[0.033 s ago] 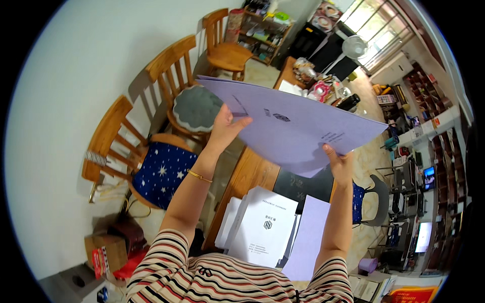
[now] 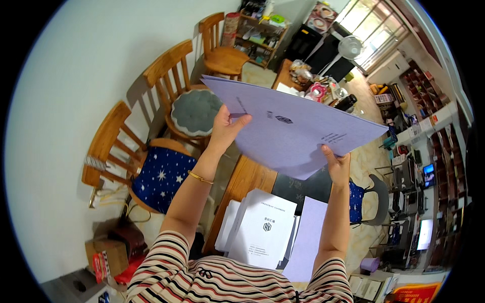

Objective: The person gathers printed sheets from a table, walks to a photocopier, places a sheet on the scanner, and operates the touchscreen to start copying. After the machine runs, the person retrieves the output and returns to the table to handle the copied pages.

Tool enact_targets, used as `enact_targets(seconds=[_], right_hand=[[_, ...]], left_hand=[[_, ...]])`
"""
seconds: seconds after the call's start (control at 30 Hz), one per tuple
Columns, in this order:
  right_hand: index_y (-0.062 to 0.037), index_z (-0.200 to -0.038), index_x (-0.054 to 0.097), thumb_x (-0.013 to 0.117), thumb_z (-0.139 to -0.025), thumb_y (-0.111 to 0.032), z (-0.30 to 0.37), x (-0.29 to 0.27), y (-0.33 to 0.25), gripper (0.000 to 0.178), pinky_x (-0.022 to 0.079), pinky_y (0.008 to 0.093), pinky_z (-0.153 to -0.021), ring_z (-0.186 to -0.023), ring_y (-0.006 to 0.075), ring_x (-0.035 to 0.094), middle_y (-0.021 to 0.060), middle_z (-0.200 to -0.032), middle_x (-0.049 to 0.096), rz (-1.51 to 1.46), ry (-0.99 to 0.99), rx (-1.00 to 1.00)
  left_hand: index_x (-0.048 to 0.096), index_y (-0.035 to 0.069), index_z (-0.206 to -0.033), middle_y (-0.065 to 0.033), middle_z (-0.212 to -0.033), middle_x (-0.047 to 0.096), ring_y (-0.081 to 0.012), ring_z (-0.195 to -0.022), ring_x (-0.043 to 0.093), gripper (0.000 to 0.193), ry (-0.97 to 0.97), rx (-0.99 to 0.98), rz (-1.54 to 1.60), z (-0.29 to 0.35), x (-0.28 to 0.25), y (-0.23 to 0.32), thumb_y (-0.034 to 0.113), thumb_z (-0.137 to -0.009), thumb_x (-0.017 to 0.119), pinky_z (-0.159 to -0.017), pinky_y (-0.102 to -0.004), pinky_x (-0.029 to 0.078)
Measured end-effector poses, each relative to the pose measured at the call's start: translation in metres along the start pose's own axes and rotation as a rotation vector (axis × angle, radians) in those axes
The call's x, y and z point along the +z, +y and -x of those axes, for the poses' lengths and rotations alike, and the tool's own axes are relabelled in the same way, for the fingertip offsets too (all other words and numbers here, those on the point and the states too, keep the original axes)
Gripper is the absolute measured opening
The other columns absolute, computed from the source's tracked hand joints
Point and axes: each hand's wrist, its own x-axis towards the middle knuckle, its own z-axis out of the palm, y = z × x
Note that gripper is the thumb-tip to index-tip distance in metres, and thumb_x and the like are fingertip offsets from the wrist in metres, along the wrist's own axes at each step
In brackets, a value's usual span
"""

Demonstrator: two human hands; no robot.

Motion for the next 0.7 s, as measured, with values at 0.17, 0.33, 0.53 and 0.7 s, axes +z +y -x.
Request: enact_targets(seconds=[0.17,0.33,0.53,0.7], right_hand=[[-0.0002,-0.097,0.067,0.067,-0.085,-0.014,0.021,0.007,0.047,0.018,0.043,0.0260,-0.079,-0.087,0.0107,0.056,0.0026,-0.094,0.065,-0.084,0.266,0.147],[-0.0013,-0.101,0.065,0.070,-0.083,-0.017,0.053,0.029,0.093,0.024,0.043,0.0276,-0.080,-0.089,0.0117,0.056,0.0038,-0.096,0.064,-0.175,0.391,0.321],[0.0005,-0.103,0.063,0.073,-0.079,-0.017,0.086,0.036,0.127,0.031,0.042,0.0303,-0.084,-0.092,0.0153,0.056,0.0054,-0.100,0.063,-0.297,0.393,0.555],[-0.0008,-0.102,0.064,0.074,-0.079,-0.018,0.103,0.034,0.137,0.031,0.043,0.0296,-0.081,-0.089,0.0142,0.056,0.0046,-0.098,0.064,-0.312,0.363,0.500]], left_hand=[[0.054,0.000,-0.105,-0.0038,-0.098,0.060,-0.0110,-0.087,0.055,0.022,0.146,-0.019,-0.282,-0.003,0.045,0.008,0.009,-0.088,0.062,-0.080,-0.0249,0.044],[0.052,-0.003,-0.105,-0.0092,-0.098,0.060,-0.0155,-0.089,0.055,0.022,0.228,0.052,-0.463,0.030,0.050,-0.038,0.008,-0.088,0.059,-0.081,-0.0277,0.044],[0.049,-0.003,-0.112,-0.0114,-0.102,0.059,-0.0177,-0.093,0.055,0.028,0.199,-0.109,-0.494,0.078,0.022,-0.089,0.007,-0.087,0.058,-0.084,-0.0286,0.043],[0.050,-0.002,-0.111,-0.0116,-0.101,0.059,-0.0186,-0.094,0.056,0.027,0.161,-0.072,-0.535,0.088,0.009,-0.093,0.006,-0.087,0.058,-0.084,-0.0299,0.044]])
